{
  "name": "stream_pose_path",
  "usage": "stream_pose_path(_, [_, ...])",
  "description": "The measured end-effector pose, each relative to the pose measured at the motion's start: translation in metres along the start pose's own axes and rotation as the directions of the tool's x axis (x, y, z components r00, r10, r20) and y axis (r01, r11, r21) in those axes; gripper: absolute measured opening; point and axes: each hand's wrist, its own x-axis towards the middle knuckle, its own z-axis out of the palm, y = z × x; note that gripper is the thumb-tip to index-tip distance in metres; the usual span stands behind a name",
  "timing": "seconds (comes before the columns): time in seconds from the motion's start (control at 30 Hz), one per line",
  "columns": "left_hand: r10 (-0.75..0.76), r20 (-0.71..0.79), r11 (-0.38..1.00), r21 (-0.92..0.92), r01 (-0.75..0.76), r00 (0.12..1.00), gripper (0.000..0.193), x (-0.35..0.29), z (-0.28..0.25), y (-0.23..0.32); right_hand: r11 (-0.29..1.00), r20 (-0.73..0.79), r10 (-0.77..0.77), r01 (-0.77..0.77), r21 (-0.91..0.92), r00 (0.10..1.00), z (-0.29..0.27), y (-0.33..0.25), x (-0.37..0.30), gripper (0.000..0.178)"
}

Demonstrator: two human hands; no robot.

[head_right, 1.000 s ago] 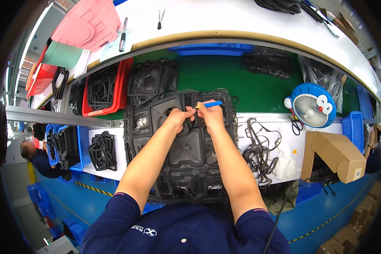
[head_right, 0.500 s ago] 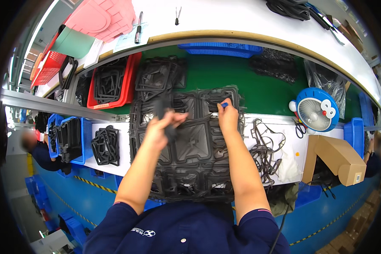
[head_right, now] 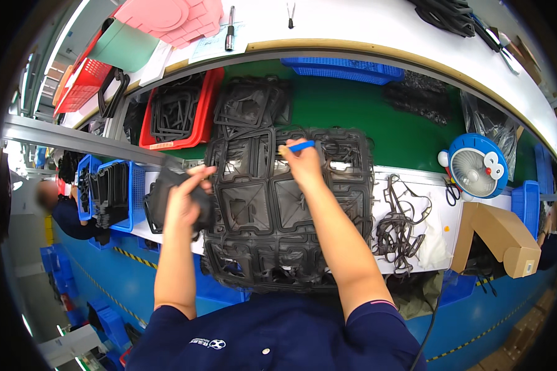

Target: The person cleans the edges of black plastic industrial molds with a blue-handled utility pick.

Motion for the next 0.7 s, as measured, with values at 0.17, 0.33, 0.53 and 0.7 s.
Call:
stream_pose_path(0.17, [-0.172,0.108,0.975,0.161,0.154,0.979,0.021,0.089,0.026,-0.094,0.968,-0.031,0.227,-0.222,0.116,0.974,0.044,0.020,0.016,0.014])
stream_pose_path(0.33, [-0.313,0.065,0.929,0.227,0.291,0.947,0.013,0.105,0.053,-0.117,0.961,-0.057,0.202,-0.186,0.205,0.978,0.041,0.016,0.010,0.017])
stream_pose_path(0.53, [-0.322,0.026,0.905,0.302,0.299,0.947,0.009,0.103,0.056,-0.116,0.966,-0.041,0.194,-0.183,0.183,0.980,0.036,0.018,0.009,0.018])
stream_pose_path(0.7, [-0.201,0.025,0.918,0.355,0.179,0.979,0.011,0.092,0.055,-0.113,0.995,-0.070,0.005,-0.012,-0.100,0.998,0.043,0.016,0.004,0.018])
